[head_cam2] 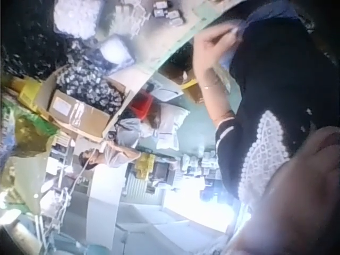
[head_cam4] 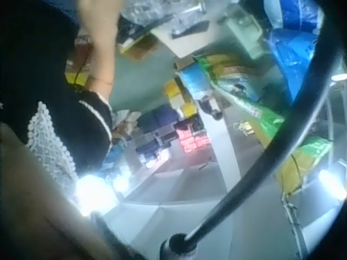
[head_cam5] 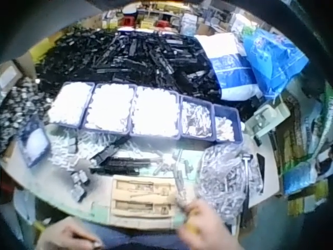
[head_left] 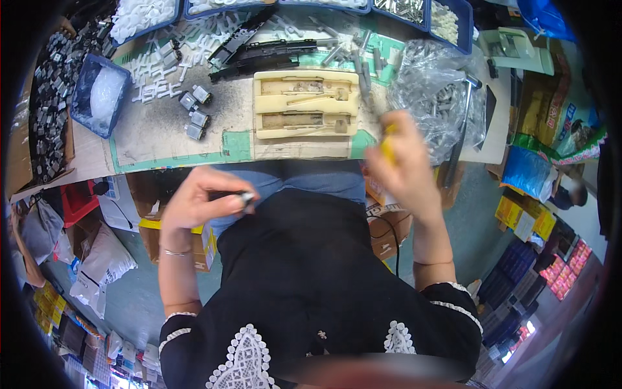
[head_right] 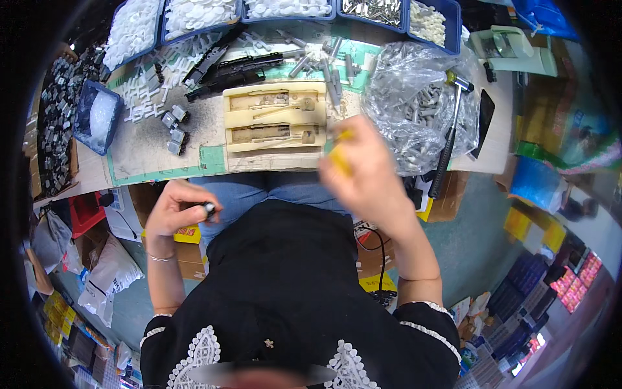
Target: The person assembles an electronic component by hand, joining plastic housing, metal contacts, and plastic gears with a manual screwdriver.
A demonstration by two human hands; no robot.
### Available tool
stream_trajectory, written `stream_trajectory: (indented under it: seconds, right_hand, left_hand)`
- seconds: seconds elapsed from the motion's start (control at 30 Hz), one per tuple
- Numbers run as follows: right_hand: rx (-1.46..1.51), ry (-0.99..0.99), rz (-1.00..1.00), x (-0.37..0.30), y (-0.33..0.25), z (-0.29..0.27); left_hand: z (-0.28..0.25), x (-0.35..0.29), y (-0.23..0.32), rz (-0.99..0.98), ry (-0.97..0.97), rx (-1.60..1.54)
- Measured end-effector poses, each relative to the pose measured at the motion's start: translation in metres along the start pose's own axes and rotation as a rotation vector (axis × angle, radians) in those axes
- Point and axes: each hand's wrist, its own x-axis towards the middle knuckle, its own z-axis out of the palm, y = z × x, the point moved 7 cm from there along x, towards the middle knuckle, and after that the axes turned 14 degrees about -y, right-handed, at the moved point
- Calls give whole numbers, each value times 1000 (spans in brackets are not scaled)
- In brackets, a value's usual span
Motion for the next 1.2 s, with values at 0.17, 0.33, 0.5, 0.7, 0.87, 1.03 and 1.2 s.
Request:
stream_trajectory:
  seconds: [0.17,0.33,0.5,0.7,0.87,1.03,1.2]
  right_hand:
    - [-688,183,487,-7,47,-29]
    - [-706,112,354,30,19,-26]
    - [-621,180,-293,97,-9,5]
    - [-711,5,-219,140,13,29]
    - [-821,109,-330,136,-6,27]
    - [-818,262,-399,109,-9,3]
    - [-457,175,-279,70,3,-7]
  left_hand:
    - [-69,-88,-89,-626,145,366]
    - [-100,-128,-153,-1114,366,1205]
    - [-58,-85,-92,-729,360,821]
    - [-32,-23,68,109,781,1276]
    - [-46,36,71,151,876,1644]
    - [-60,37,60,127,948,1666]
    - [-56,29,64,166,1008,1592]
